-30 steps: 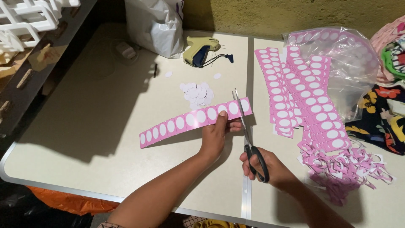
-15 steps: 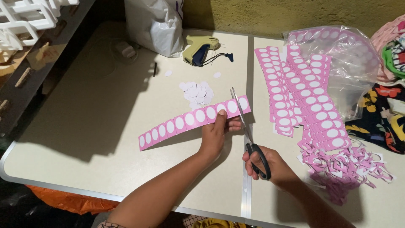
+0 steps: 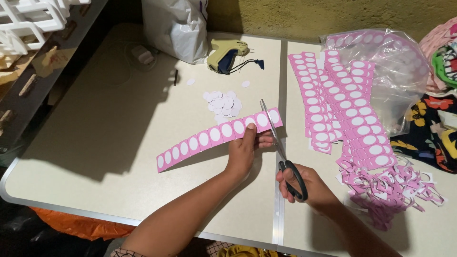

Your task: Cutting circular shapes from strips of pink paper using scissors.

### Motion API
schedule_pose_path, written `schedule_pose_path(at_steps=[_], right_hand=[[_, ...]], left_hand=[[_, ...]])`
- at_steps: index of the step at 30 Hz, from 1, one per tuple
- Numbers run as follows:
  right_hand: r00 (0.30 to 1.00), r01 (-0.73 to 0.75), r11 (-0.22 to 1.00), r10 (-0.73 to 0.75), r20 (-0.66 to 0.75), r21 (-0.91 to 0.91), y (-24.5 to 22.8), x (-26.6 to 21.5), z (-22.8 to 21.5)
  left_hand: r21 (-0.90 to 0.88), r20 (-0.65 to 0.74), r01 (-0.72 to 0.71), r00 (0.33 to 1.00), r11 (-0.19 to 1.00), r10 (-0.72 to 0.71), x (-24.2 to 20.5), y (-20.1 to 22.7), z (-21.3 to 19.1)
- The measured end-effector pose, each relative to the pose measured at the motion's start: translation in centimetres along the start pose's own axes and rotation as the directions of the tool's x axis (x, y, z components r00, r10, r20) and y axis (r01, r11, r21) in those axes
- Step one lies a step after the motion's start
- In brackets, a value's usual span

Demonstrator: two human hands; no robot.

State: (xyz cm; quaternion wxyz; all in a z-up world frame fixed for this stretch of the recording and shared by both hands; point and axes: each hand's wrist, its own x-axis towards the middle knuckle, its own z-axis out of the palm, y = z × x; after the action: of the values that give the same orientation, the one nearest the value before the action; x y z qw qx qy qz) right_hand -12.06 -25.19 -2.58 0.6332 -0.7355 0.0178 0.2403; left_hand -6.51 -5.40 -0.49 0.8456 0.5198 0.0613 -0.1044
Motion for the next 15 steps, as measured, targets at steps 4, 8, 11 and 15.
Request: schedule_pose_path(at_steps=[4,8,11,15], right_hand=[[1.0,-0.003,0.999,0.003,-0.006,0.04,0.2,0.04,0.0],[1.0,-0.024,0.997,0.025,-0.015,0.076,0.5,0.2,-0.15],[1.0,-0.01,0.997,0.01,-0.008,0.079,0.29,0.06,-0.17],[1.0,0.022,0.995,-0.023,0.004,0.093,0.28,-0.04,-0.13]], left_hand=[[-0.019,0.016,-0.005,1.0,1.0,0.005,-0.04,-0.02,0.03],[-0.037,0.007,0.003,1.0,0.999,-0.003,-0.02,-0.07,0.1],[-0.041,0.009,-0.014,1.0,0.999,0.014,0.1,-0.26,0.06],[-0.019,0.03,-0.044,0.999,0.999,0.044,0.17,-0.39,-0.07]])
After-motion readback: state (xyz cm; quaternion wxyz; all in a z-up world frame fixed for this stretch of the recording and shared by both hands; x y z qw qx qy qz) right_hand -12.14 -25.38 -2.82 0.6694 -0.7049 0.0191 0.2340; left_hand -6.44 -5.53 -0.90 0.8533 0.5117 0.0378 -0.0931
